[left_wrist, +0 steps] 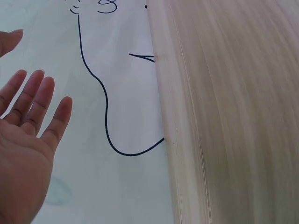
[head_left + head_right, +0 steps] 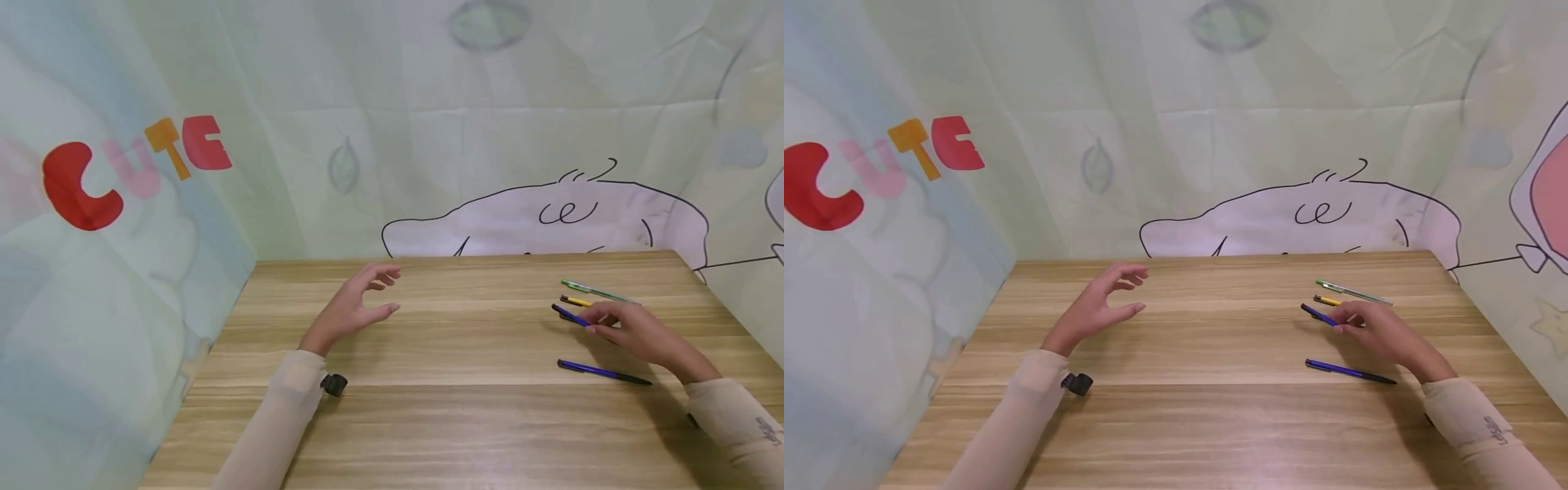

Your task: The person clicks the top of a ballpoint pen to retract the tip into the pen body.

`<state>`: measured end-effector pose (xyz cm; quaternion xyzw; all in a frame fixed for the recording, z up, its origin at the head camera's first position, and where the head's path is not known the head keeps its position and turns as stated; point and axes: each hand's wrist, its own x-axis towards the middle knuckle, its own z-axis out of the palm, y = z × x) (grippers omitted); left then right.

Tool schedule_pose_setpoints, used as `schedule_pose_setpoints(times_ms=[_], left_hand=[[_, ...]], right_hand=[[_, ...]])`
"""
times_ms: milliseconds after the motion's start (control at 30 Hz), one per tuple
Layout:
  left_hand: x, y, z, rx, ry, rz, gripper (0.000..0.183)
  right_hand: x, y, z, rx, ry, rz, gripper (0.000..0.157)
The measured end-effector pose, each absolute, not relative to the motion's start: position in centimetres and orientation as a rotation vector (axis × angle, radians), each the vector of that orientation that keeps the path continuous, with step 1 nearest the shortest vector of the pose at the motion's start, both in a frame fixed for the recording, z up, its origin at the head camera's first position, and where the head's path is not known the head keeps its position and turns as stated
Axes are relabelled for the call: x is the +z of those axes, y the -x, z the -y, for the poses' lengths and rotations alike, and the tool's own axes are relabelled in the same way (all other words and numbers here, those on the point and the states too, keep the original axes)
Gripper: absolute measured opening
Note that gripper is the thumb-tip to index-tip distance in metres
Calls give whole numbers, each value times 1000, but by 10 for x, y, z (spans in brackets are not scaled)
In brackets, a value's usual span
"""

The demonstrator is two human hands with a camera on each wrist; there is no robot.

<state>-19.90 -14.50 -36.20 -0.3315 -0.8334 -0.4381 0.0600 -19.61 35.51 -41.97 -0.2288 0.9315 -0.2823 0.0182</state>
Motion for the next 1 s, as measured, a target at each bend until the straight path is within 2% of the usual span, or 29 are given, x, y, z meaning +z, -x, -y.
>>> schedule_pose_setpoints(times_ms=[300, 467, 700, 1000], left_hand=[[-386, 222, 142, -1338, 1040, 2481, 61], [-385, 226, 136, -1327, 1063, 2468, 60], [-380, 227, 123, -1357, 1079, 2445, 61], [-376, 231, 111, -1342, 1139, 2402, 59]], right_hand=[[-409, 195, -347, -967, 634, -2886, 19], [-406, 194, -343, -1039, 679, -2878, 25], [-400, 195, -333, -1131, 660, -2828, 23], [-393, 198, -322, -1257, 614, -2734, 29]])
